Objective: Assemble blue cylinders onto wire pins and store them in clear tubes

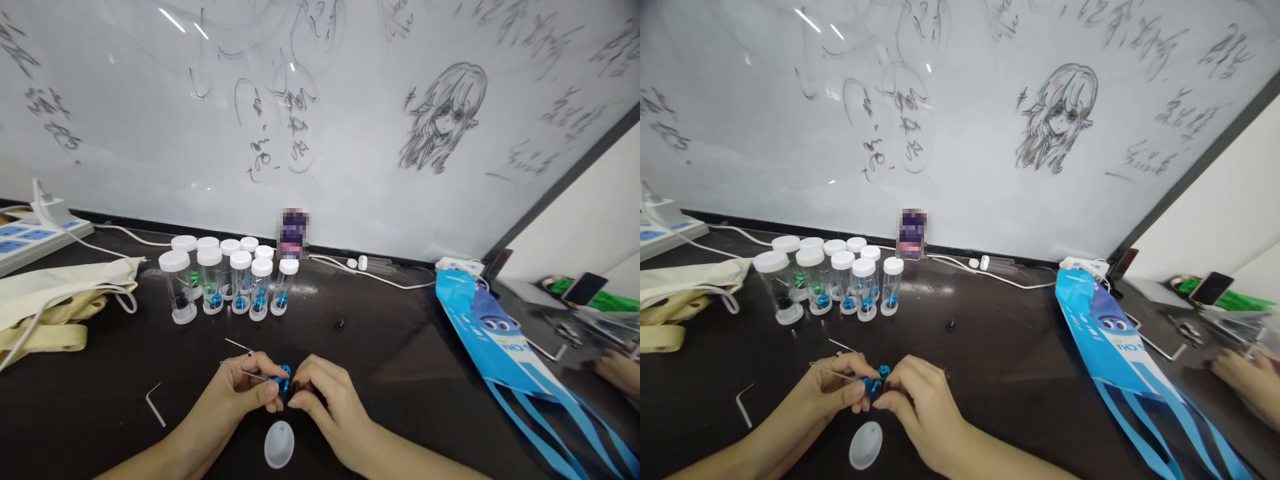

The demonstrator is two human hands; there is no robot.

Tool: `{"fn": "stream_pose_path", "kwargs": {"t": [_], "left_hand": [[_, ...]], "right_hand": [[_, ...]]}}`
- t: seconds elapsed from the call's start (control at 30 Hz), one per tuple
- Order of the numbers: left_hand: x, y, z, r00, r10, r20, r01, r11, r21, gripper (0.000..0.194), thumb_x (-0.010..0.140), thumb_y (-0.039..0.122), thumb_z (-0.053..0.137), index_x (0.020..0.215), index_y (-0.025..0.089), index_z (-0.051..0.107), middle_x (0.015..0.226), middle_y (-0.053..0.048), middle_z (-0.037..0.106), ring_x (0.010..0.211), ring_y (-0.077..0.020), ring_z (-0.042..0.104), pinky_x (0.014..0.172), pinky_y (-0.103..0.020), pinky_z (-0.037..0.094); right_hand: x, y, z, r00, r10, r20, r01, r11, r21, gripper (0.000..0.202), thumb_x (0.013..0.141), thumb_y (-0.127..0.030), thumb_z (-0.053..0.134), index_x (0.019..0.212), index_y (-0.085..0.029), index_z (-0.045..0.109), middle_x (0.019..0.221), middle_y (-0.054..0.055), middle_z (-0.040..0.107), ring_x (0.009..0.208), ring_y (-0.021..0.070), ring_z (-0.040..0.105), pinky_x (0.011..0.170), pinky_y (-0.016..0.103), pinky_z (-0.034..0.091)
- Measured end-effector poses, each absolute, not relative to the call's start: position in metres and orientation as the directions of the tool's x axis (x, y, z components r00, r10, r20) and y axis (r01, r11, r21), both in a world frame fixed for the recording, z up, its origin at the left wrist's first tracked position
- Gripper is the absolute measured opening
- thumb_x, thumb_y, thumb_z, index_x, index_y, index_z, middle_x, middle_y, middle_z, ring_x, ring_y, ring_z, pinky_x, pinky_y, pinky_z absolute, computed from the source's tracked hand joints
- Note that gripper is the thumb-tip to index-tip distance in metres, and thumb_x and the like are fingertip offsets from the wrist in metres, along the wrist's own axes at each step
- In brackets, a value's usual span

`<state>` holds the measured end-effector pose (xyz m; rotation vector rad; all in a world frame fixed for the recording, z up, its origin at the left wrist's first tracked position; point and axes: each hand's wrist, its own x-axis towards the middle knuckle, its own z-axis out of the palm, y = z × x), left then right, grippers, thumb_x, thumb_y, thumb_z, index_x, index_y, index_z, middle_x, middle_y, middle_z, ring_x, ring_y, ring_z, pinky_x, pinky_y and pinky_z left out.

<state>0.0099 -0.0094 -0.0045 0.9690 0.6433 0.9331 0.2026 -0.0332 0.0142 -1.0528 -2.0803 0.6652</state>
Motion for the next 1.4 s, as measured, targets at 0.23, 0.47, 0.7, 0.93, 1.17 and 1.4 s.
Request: {"fn": "stream_pose_path", "kwargs": {"t": [0.23,0.47,0.7,0.93,1.17,1.4], "left_hand": [[0.0100,-0.0094,-0.0012,0.437,0.897,-0.064,-0.365,0.242,0.899,0.017,0.071,0.031,0.081,0.078,0.018,0.076,0.062,0.001,0.065,0.061,-0.0117,0.057,0.064,-0.023,0.043],[0.0105,-0.0089,0.0015,0.429,0.901,-0.069,-0.368,0.244,0.897,0.018,0.069,0.032,0.082,0.077,0.017,0.076,0.063,0.000,0.066,0.062,-0.0128,0.057,0.065,-0.024,0.043],[0.0100,-0.0089,-0.0008,0.454,0.889,-0.059,-0.371,0.248,0.895,0.016,0.070,0.030,0.082,0.078,0.017,0.076,0.064,0.000,0.067,0.061,-0.0124,0.058,0.064,-0.023,0.044],[0.0109,-0.0083,-0.0005,0.413,0.908,-0.068,-0.379,0.240,0.894,0.016,0.070,0.031,0.082,0.077,0.017,0.076,0.063,0.000,0.067,0.062,-0.0121,0.057,0.066,-0.023,0.043],[0.0092,-0.0090,-0.0002,0.390,0.919,-0.062,-0.374,0.220,0.901,0.015,0.074,0.030,0.079,0.081,0.018,0.077,0.066,0.000,0.066,0.065,-0.0118,0.055,0.068,-0.022,0.043],[0.0096,-0.0075,-0.0060,0.430,0.902,-0.032,-0.369,0.208,0.906,0.013,0.072,0.027,0.080,0.081,0.019,0.076,0.067,0.000,0.068,0.064,-0.0123,0.059,0.067,-0.023,0.044]], "right_hand": [[0.2029,-0.0318,0.0114,-0.361,0.848,0.387,0.442,0.521,-0.730,0.012,0.092,-0.030,0.063,0.089,-0.020,0.056,0.081,-0.001,0.054,0.071,0.0141,0.052,0.066,0.026,0.041],[0.2028,-0.0338,0.0139,-0.368,0.854,0.367,0.469,0.511,-0.720,0.013,0.095,-0.028,0.058,0.085,-0.020,0.056,0.078,-0.001,0.055,0.070,0.0142,0.052,0.066,0.027,0.041],[0.2023,-0.0330,0.0114,-0.367,0.844,0.390,0.436,0.527,-0.730,0.010,0.093,-0.025,0.061,0.085,-0.019,0.057,0.078,-0.001,0.055,0.070,0.0136,0.052,0.066,0.026,0.041],[0.2029,-0.0326,0.0149,-0.375,0.867,0.327,0.461,0.481,-0.746,0.007,0.095,-0.023,0.057,0.089,-0.019,0.058,0.080,-0.002,0.054,0.070,0.0131,0.052,0.068,0.026,0.041],[0.2018,-0.0303,0.0123,-0.313,0.885,0.344,0.463,0.459,-0.759,0.015,0.087,-0.012,0.066,0.097,-0.021,0.060,0.085,-0.002,0.056,0.072,0.0126,0.052,0.068,0.024,0.041],[0.2022,-0.0309,0.0098,-0.336,0.857,0.391,0.435,0.510,-0.742,0.006,0.089,-0.013,0.065,0.089,-0.019,0.062,0.077,-0.002,0.055,0.070,0.0127,0.053,0.067,0.024,0.041]]}}
